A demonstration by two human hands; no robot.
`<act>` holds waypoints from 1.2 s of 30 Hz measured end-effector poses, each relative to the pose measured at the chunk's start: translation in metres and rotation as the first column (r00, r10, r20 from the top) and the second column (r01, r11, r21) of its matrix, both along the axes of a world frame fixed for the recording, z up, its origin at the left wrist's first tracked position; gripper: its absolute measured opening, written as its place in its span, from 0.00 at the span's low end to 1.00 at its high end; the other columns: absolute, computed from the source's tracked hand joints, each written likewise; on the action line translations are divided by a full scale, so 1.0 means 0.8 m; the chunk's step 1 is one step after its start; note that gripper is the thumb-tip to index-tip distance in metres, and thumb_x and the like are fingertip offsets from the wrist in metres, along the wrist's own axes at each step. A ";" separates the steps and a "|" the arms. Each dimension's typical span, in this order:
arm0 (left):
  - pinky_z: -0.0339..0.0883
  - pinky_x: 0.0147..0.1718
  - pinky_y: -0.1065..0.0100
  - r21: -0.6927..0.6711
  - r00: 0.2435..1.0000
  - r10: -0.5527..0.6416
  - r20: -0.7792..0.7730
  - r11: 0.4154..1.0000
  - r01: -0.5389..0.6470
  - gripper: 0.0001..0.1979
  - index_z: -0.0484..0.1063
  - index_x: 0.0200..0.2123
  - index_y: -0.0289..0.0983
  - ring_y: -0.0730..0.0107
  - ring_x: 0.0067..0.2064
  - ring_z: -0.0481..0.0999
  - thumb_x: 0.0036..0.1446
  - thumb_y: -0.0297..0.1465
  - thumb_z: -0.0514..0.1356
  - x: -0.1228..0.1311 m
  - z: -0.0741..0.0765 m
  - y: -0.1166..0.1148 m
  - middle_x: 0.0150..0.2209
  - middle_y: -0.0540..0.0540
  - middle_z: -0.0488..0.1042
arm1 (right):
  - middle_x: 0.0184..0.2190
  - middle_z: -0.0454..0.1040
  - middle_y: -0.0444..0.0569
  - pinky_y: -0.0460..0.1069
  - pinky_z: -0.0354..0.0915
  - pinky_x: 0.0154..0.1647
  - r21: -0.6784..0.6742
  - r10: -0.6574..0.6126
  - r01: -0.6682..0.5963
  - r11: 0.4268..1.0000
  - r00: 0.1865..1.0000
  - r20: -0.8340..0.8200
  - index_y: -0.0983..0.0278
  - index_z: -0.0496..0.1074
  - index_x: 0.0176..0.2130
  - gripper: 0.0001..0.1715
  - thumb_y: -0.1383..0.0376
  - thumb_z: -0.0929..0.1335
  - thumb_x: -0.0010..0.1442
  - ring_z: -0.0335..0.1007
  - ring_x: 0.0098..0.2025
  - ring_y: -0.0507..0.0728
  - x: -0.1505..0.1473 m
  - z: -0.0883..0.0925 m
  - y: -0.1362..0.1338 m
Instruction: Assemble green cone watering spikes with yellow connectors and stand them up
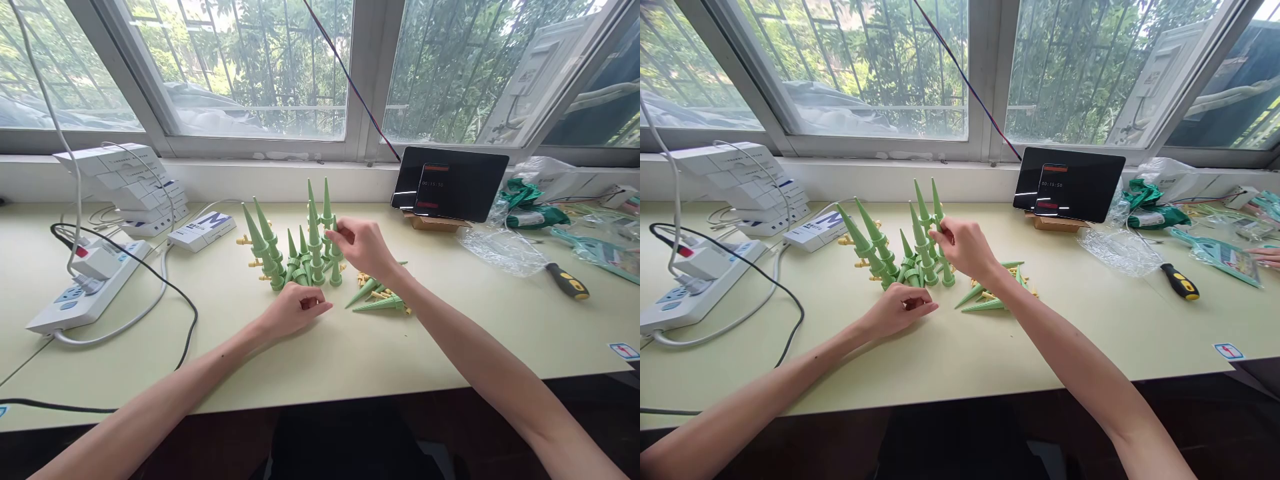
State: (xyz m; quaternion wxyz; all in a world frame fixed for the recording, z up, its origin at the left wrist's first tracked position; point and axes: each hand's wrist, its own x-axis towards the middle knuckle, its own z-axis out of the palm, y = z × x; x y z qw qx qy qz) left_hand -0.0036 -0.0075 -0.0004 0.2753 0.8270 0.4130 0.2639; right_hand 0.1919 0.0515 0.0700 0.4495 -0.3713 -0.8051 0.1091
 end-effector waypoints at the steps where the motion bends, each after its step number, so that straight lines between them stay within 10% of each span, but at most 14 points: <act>1: 0.49 0.22 0.72 0.001 1.000 0.002 0.001 1.000 -0.002 0.16 0.72 0.25 0.34 0.78 0.21 0.50 0.61 0.38 0.58 0.000 0.000 0.000 0.17 0.55 0.57 | 0.18 0.56 0.39 0.46 0.49 0.25 -0.008 0.000 0.000 1.000 1.000 0.006 0.63 0.59 0.23 0.21 0.60 0.66 0.65 0.46 0.22 0.49 0.000 -0.003 0.001; 20: 0.49 0.22 0.72 0.013 1.000 -0.004 0.013 1.000 0.004 0.18 0.71 0.24 0.35 0.78 0.21 0.51 0.61 0.40 0.58 0.000 0.000 0.001 0.17 0.55 0.58 | 0.18 0.59 0.39 0.46 0.52 0.25 -0.062 -0.001 0.001 0.998 1.000 0.005 0.63 0.60 0.25 0.20 0.58 0.66 0.65 0.50 0.22 0.49 0.002 -0.036 0.000; 27: 0.50 0.22 0.72 0.016 1.000 0.000 0.016 1.000 0.000 0.17 0.72 0.24 0.35 0.78 0.20 0.52 0.61 0.40 0.58 0.000 0.002 0.001 0.17 0.55 0.58 | 0.19 0.66 0.40 0.46 0.56 0.25 -0.086 -0.004 -0.004 0.996 0.995 -0.100 0.65 0.70 0.40 0.21 0.49 0.64 0.65 0.56 0.20 0.49 0.013 -0.030 -0.010; 36: 0.53 0.23 0.72 0.105 0.999 -0.017 -0.042 0.994 0.021 0.17 0.73 0.25 0.35 0.77 0.20 0.57 0.62 0.38 0.57 -0.001 0.003 0.001 0.16 0.53 0.63 | 0.17 0.61 0.40 0.46 0.52 0.23 -0.130 0.002 0.001 0.991 1.000 0.024 0.64 0.63 0.23 0.23 0.57 0.63 0.68 0.50 0.20 0.48 0.044 -0.062 -0.039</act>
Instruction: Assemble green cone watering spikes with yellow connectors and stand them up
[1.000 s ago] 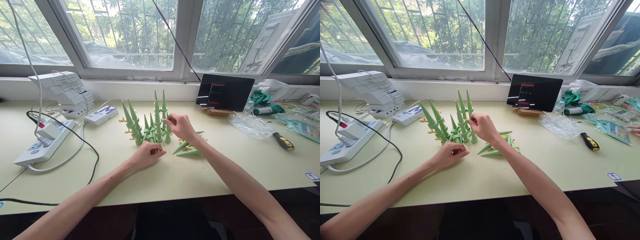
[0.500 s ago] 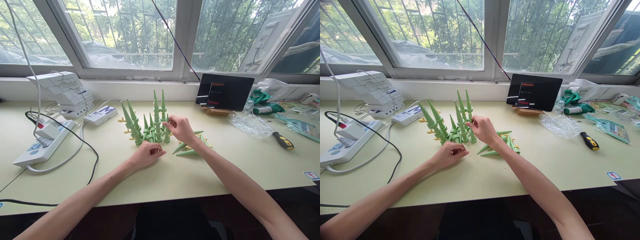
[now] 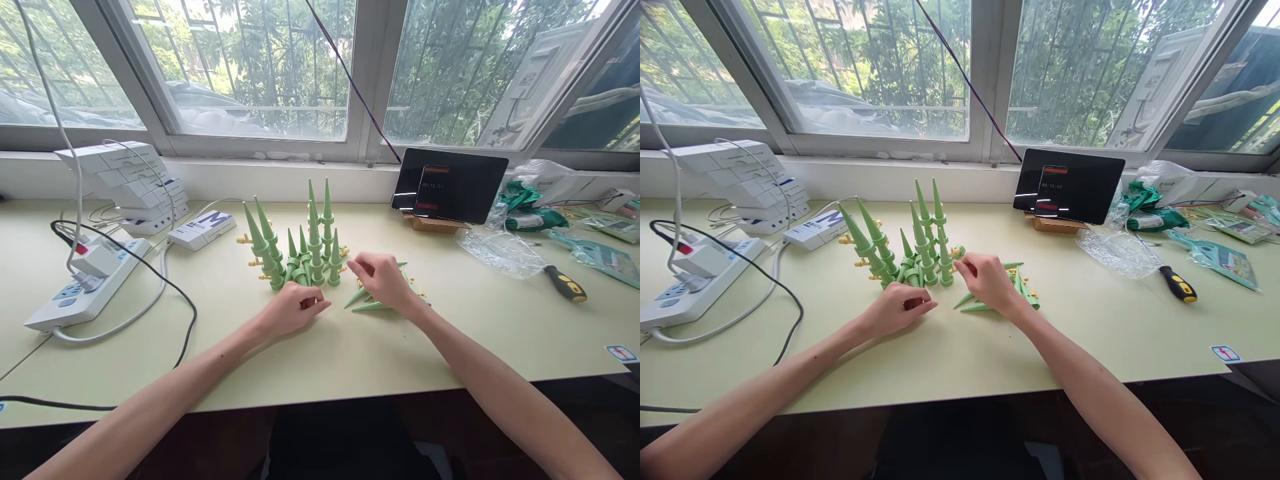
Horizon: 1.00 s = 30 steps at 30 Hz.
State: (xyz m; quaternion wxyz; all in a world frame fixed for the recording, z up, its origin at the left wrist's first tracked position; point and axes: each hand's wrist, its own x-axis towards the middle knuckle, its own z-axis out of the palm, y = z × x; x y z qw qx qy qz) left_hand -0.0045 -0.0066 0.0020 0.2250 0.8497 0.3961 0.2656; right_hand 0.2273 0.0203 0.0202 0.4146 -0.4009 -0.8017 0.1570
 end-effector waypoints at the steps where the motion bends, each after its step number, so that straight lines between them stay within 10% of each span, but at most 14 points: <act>1: 0.53 0.23 0.72 0.017 1.000 0.000 -0.011 1.000 0.000 0.17 0.73 0.25 0.35 0.77 0.20 0.57 0.63 0.38 0.56 -0.001 0.000 0.000 0.16 0.53 0.64 | 0.17 0.60 0.40 0.46 0.52 0.24 -0.009 0.020 -0.019 1.000 0.999 0.027 0.63 0.63 0.23 0.23 0.58 0.63 0.67 0.50 0.20 0.49 0.001 -0.007 -0.003; 13: 0.53 0.24 0.72 0.107 0.995 0.039 -0.096 0.994 -0.029 0.15 0.72 0.26 0.36 0.77 0.21 0.58 0.64 0.36 0.55 -0.005 -0.003 0.003 0.17 0.53 0.63 | 0.18 0.58 0.39 0.45 0.50 0.24 -0.055 0.260 -0.254 0.966 0.949 0.181 0.64 0.61 0.23 0.19 0.66 0.65 0.66 0.49 0.21 0.48 -0.028 -0.033 -0.036; 30: 0.54 0.24 0.72 0.077 0.984 0.045 -0.170 0.996 -0.032 0.15 0.71 0.25 0.35 0.77 0.21 0.61 0.63 0.35 0.55 -0.006 -0.004 0.006 0.19 0.52 0.66 | 0.19 0.61 0.40 0.45 0.51 0.26 -0.105 0.245 -0.231 0.967 0.957 0.154 0.64 0.65 0.25 0.17 0.66 0.65 0.66 0.52 0.22 0.48 -0.027 -0.033 -0.034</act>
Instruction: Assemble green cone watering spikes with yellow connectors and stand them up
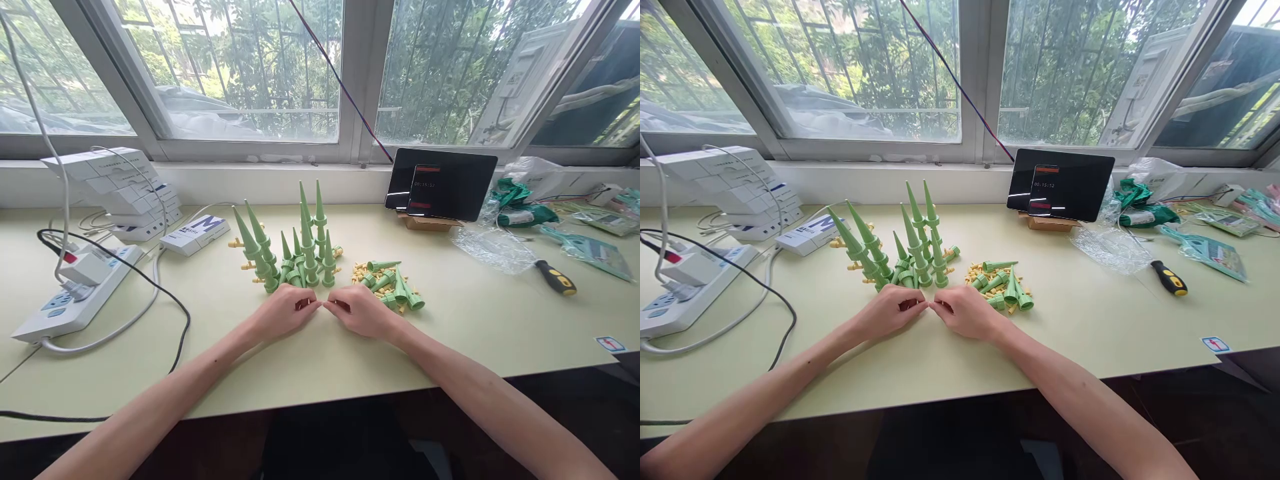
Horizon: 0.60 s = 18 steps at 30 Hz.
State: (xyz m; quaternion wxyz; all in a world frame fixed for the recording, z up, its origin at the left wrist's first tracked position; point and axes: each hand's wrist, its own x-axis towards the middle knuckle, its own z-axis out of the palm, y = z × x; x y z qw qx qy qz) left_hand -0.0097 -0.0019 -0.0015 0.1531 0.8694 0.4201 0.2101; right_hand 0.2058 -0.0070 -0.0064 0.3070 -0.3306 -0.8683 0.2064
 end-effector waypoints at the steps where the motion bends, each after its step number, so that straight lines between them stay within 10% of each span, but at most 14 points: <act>1: 0.54 0.24 0.72 -0.004 1.000 0.005 -0.002 1.000 -0.005 0.16 0.71 0.25 0.35 0.77 0.21 0.61 0.63 0.35 0.55 0.000 0.000 0.000 0.19 0.53 0.66 | 0.20 0.61 0.40 0.45 0.51 0.27 -0.004 -0.004 0.004 1.000 1.000 -0.003 0.64 0.64 0.25 0.17 0.66 0.65 0.66 0.51 0.22 0.48 0.001 0.000 0.000; 18: 0.52 0.22 0.72 -0.008 1.000 0.014 -0.001 1.000 -0.014 0.16 0.67 0.23 0.35 0.78 0.19 0.58 0.63 0.35 0.55 -0.001 -0.001 0.000 0.17 0.54 0.63 | 0.19 0.62 0.41 0.45 0.53 0.27 -0.009 -0.129 0.129 0.992 0.988 -0.083 0.64 0.66 0.26 0.15 0.65 0.64 0.65 0.53 0.22 0.49 0.017 0.012 0.013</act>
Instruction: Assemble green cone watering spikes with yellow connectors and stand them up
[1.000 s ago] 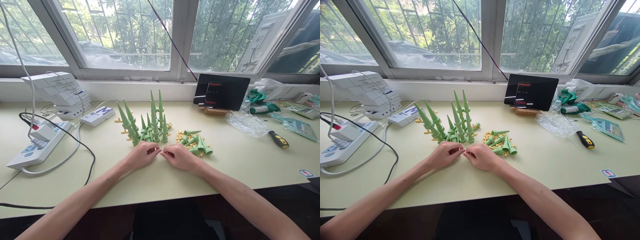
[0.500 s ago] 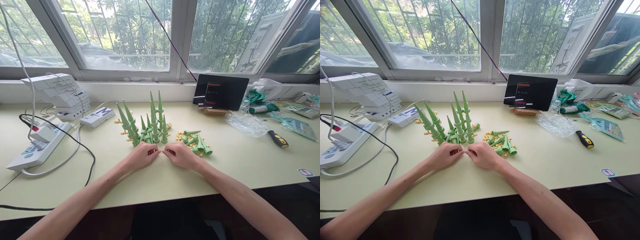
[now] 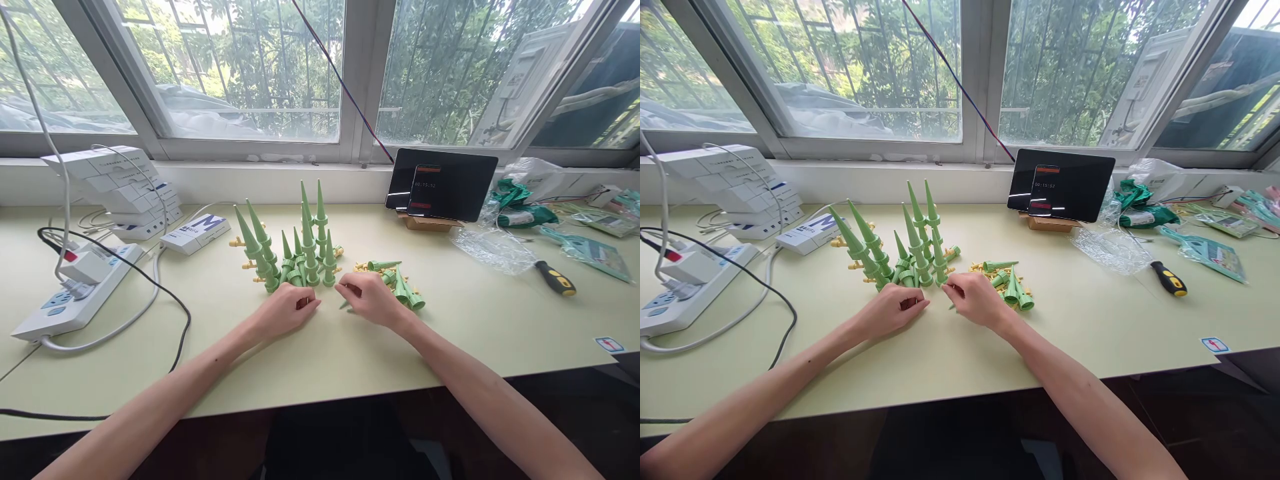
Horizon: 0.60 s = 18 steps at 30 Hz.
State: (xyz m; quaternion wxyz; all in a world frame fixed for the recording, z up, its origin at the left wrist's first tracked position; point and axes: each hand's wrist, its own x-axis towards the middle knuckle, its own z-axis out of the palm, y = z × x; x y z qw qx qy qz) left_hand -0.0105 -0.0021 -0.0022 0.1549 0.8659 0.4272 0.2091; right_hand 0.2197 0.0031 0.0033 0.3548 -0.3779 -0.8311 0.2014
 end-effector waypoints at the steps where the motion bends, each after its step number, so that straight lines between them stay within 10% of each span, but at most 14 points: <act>1: 0.52 0.22 0.72 -0.006 1.000 -0.001 -0.001 1.000 0.001 0.16 0.67 0.24 0.35 0.78 0.19 0.58 0.63 0.35 0.55 0.000 0.000 0.000 0.17 0.54 0.62 | 0.20 0.61 0.41 0.45 0.53 0.27 0.009 -0.030 0.030 1.000 0.999 -0.017 0.63 0.66 0.26 0.15 0.65 0.64 0.65 0.53 0.22 0.49 0.002 0.002 0.001; 18: 0.56 0.24 0.73 -0.027 0.999 -0.050 0.012 0.998 0.050 0.14 0.72 0.28 0.35 0.78 0.20 0.61 0.64 0.34 0.54 0.002 0.003 -0.004 0.18 0.54 0.66 | 0.32 0.75 0.48 0.48 0.62 0.37 0.107 -0.410 0.405 0.908 0.912 0.025 0.64 0.74 0.40 0.09 0.67 0.64 0.62 0.67 0.32 0.54 0.057 0.010 0.041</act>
